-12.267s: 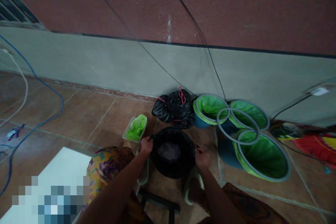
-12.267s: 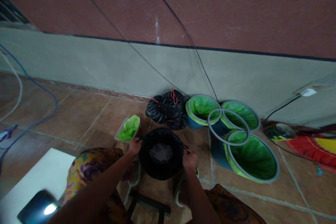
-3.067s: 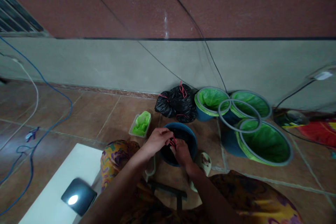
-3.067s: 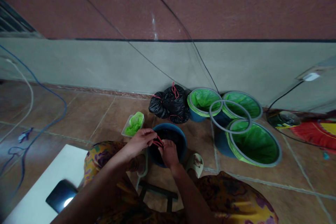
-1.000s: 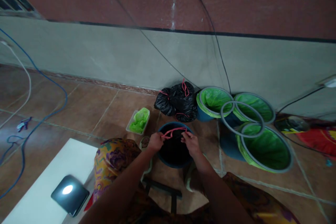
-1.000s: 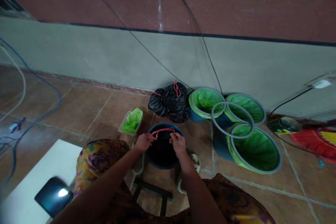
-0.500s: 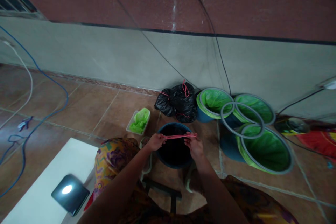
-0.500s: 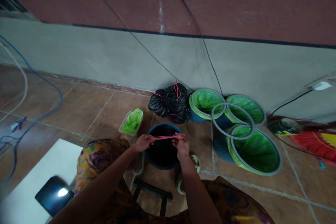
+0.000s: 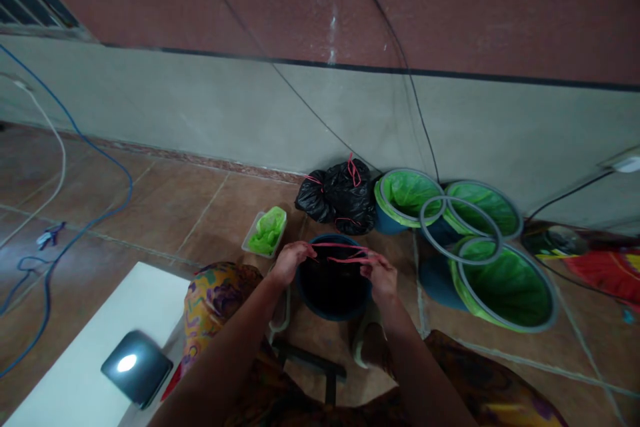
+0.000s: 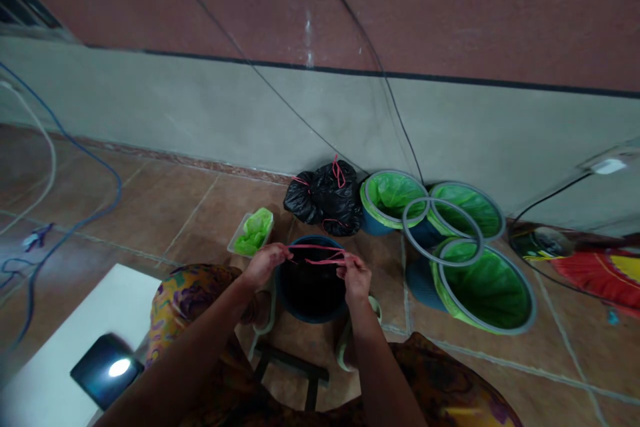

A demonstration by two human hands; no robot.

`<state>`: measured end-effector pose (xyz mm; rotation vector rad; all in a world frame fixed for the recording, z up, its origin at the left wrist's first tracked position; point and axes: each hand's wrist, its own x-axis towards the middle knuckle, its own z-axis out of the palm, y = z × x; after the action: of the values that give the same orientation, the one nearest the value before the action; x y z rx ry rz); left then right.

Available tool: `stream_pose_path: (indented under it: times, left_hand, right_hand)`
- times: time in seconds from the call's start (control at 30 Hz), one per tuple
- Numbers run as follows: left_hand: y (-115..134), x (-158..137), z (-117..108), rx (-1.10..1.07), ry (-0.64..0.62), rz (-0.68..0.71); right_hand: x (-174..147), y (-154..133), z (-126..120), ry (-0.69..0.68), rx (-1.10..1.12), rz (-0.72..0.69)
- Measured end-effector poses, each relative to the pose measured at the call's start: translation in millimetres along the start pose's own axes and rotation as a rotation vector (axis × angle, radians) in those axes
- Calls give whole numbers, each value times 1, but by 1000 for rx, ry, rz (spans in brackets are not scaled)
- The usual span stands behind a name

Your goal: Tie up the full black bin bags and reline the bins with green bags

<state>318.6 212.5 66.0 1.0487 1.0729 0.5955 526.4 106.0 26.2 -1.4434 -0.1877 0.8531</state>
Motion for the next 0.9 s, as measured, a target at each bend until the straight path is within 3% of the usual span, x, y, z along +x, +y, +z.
stream_pose_path:
  times: [0.13, 0.27, 0.47, 0.53, 0.63, 0.77, 0.9]
  left_hand:
    - [9, 0, 1, -250, -9, -11]
    - [24, -5, 7, -293, -55, 41]
    - [52, -13, 14, -49, -91, 145]
    - [57, -12, 17, -40, -67, 164]
    - [58, -7, 19, -148, -18, 150]
    - [56, 5, 11, -449, 35, 42]
    - [50, 19, -6, -673, 112, -51]
  right_hand:
    - [-1, -12, -5, 39, 217, 143]
    - [-2, -25, -9, -29, 307, 303]
    - [-26, -31, 11, 48, -97, 302]
    - [-39, -26, 18, -50, -118, 366]
    - [-55, -16, 20, -198, 59, 488]
    - [-57, -4, -10, -137, 247, 529]
    - [-41, -9, -59, 39, 68, 403]
